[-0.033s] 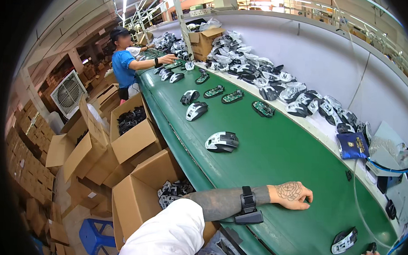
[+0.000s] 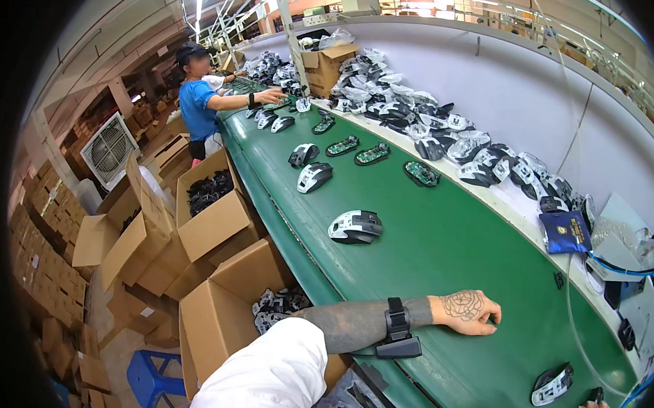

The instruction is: The recorder uses a pneumatic screwdriver to fasten components onto computer mice on an assembly line.

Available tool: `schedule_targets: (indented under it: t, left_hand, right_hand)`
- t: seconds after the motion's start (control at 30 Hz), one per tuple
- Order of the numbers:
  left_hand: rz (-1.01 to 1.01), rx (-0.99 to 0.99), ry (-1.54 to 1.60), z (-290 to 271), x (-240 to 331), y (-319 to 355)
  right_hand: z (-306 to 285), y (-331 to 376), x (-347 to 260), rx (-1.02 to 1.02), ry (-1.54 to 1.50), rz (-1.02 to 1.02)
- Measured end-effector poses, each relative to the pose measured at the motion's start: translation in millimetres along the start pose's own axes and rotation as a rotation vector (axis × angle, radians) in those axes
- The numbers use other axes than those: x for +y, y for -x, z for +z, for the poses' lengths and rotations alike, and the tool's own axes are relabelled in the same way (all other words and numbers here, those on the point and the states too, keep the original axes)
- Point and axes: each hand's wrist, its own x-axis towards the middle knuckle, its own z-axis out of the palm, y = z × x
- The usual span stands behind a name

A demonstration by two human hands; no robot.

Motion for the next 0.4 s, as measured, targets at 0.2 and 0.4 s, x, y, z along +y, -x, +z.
schedule_targets:
  t: [0.2, 0.4]
  left_hand:
    - [0.025, -0.003, -0.003, -4.9, 3.9, -1.3]
    - [0.006, -0.019, 0.027, -5.1, -1.7, -0.1]
  right_hand:
    - [-5.2, 0.1, -0.3, -0.047, 0.0, 0.014]
    - [-116.7, 13.2, 91.6, -0.165, -0.282, 0.44]
